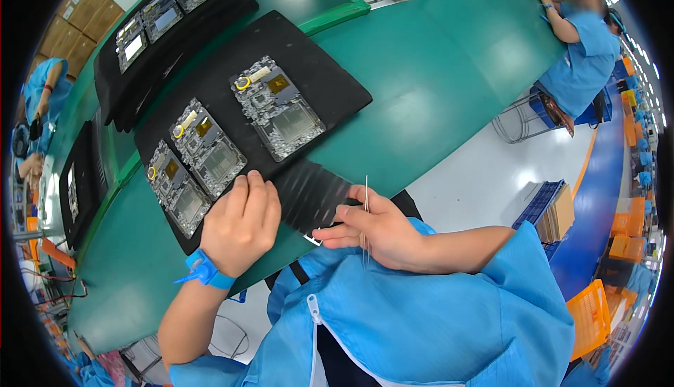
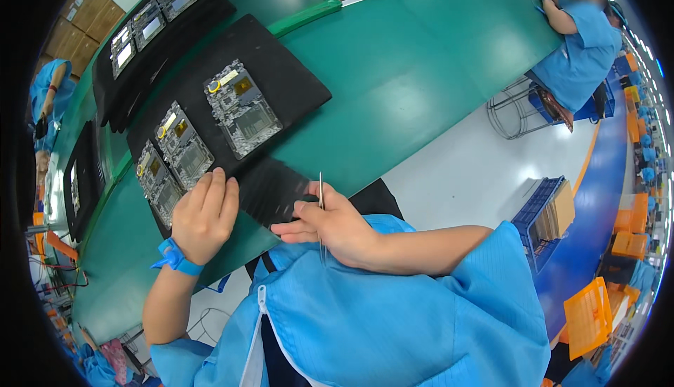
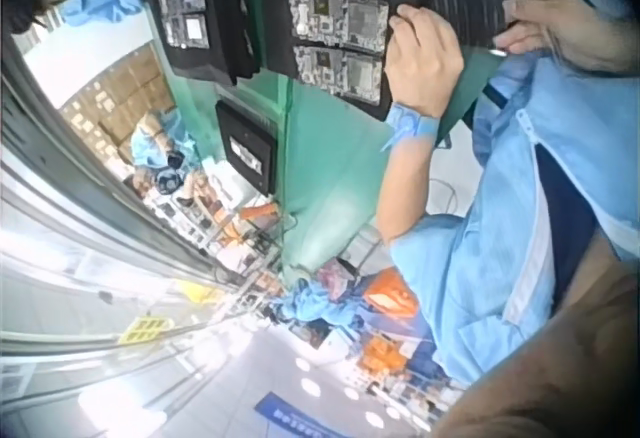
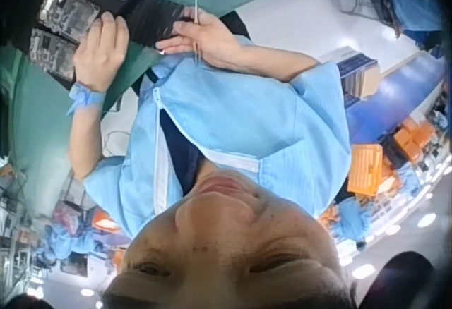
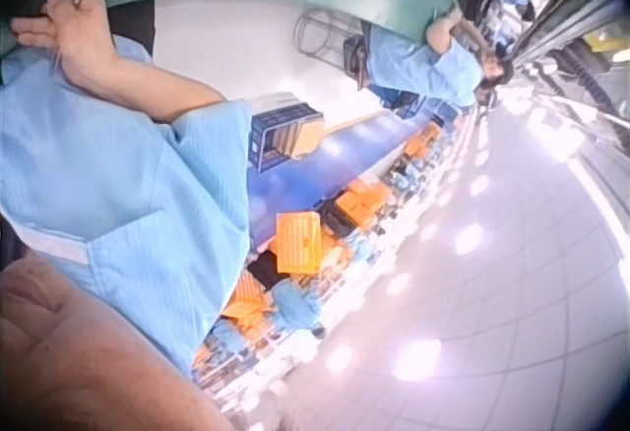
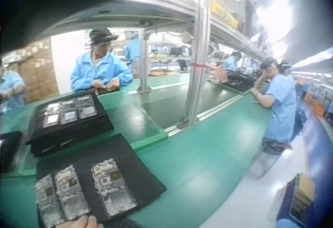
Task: The person uses tweezers to pick small white thermal pads from a strip and places them onto specific components on multiple circuit boards. The person repeatedly picks pads and applies them to different boards, moving the boards along the assembly line as they work.
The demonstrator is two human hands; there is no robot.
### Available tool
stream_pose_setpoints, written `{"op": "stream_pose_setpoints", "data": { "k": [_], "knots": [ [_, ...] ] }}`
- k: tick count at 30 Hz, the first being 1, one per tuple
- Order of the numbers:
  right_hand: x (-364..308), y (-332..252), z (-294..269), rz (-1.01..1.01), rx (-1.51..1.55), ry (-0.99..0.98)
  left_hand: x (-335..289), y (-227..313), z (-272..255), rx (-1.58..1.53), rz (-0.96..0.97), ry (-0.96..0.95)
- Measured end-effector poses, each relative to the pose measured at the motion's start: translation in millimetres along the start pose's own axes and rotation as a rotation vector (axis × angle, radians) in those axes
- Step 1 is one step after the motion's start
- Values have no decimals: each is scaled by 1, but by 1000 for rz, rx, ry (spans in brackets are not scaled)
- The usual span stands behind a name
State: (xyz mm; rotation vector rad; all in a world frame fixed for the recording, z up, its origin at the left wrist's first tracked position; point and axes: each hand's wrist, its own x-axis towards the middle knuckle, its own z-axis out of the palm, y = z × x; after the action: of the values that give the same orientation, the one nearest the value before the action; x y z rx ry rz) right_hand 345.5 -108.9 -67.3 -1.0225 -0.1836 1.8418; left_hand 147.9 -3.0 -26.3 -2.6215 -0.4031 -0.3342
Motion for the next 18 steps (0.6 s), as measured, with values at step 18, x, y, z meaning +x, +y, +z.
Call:
{"op": "stream_pose_setpoints", "data": {
  "k": [18],
  "knots": [
    [24,-30,-8,-1123,-2164,-409,-9,-1,-5,-62,-97,34]
  ]
}}
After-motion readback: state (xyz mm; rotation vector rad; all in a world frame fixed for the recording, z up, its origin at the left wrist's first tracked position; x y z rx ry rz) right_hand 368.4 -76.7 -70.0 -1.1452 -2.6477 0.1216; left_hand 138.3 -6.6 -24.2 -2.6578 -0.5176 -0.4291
